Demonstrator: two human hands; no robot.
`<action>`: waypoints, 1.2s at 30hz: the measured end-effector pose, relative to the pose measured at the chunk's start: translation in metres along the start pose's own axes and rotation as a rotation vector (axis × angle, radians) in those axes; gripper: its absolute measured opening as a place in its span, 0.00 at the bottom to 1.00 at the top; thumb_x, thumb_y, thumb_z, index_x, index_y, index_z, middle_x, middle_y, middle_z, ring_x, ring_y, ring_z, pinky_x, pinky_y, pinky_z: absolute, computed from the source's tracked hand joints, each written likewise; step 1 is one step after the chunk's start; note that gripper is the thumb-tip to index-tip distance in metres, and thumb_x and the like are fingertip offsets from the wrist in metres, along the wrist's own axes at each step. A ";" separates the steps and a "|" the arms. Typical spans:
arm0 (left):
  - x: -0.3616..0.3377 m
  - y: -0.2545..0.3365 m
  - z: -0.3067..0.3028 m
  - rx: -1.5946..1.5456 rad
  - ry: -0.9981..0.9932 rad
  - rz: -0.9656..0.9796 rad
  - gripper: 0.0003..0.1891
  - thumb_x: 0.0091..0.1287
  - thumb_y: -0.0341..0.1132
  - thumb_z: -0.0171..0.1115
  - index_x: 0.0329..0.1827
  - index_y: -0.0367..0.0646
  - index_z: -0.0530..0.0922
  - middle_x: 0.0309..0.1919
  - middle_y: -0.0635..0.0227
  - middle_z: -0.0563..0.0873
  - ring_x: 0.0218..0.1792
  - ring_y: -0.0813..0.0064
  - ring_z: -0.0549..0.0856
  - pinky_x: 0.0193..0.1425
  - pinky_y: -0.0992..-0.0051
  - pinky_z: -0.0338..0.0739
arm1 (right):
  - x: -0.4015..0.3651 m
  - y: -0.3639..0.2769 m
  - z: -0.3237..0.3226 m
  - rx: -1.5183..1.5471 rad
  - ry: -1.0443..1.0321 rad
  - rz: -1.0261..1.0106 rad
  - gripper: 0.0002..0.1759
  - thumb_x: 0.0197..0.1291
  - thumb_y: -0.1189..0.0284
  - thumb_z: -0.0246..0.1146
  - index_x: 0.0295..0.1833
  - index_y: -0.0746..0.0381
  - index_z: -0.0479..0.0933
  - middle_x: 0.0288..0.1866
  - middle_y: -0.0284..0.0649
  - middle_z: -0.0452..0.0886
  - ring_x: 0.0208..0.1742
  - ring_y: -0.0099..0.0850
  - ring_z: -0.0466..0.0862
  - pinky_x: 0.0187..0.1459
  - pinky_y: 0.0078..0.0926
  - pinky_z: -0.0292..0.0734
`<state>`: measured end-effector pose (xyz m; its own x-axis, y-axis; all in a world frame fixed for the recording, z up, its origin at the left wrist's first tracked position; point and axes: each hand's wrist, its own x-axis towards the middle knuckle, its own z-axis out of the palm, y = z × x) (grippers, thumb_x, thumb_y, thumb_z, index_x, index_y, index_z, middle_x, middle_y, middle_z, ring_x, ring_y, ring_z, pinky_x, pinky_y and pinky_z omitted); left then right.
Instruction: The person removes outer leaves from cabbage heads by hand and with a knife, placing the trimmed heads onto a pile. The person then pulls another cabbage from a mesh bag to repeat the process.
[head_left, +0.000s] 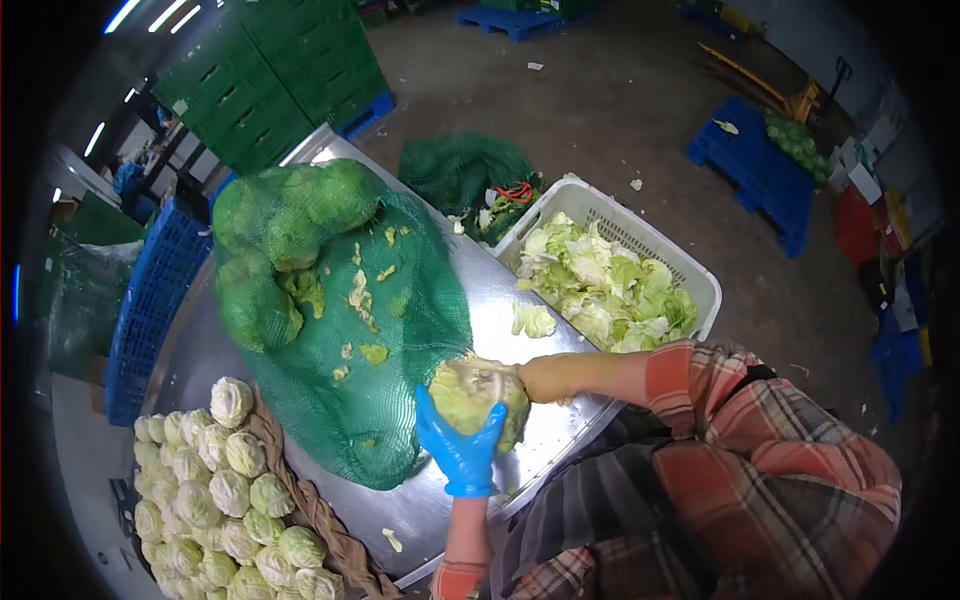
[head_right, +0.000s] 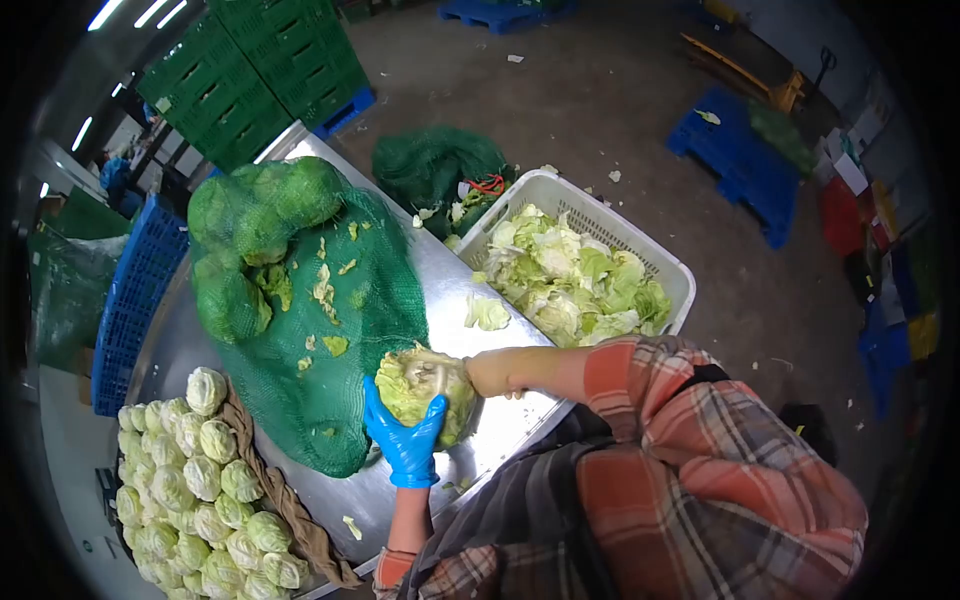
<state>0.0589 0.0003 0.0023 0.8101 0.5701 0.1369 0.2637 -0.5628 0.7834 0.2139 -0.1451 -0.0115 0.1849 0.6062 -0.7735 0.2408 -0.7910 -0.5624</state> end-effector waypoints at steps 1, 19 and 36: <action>-0.004 -0.011 -0.007 -0.070 -0.029 0.057 0.59 0.44 0.49 0.81 0.75 0.35 0.55 0.67 0.44 0.65 0.65 0.46 0.67 0.70 0.52 0.61 | -0.016 -0.009 0.001 0.076 0.003 -0.040 0.27 0.59 0.74 0.51 0.66 0.62 0.66 0.32 0.48 0.81 0.18 0.33 0.79 0.17 0.32 0.76; 0.014 -0.010 0.016 -0.437 -0.519 0.143 0.53 0.51 0.26 0.76 0.77 0.38 0.49 0.67 0.55 0.67 0.67 0.64 0.69 0.71 0.65 0.67 | -0.136 0.051 -0.044 0.503 0.139 0.069 0.22 0.56 0.69 0.60 0.56 0.64 0.73 0.27 0.37 0.79 0.17 0.23 0.74 0.15 0.23 0.70; -0.001 -0.013 -0.009 -0.856 -0.198 -0.476 0.33 0.59 0.28 0.71 0.67 0.33 0.66 0.57 0.58 0.79 0.54 0.68 0.81 0.59 0.69 0.78 | -0.091 -0.030 -0.012 -0.121 0.485 -0.412 0.43 0.70 0.49 0.51 0.80 0.52 0.39 0.63 0.63 0.73 0.55 0.55 0.80 0.57 0.45 0.74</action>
<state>0.0502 0.0124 -0.0021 0.8113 0.4705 -0.3471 0.1801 0.3637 0.9139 0.2011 -0.1755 0.0791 0.4572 0.8487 -0.2658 0.4841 -0.4882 -0.7262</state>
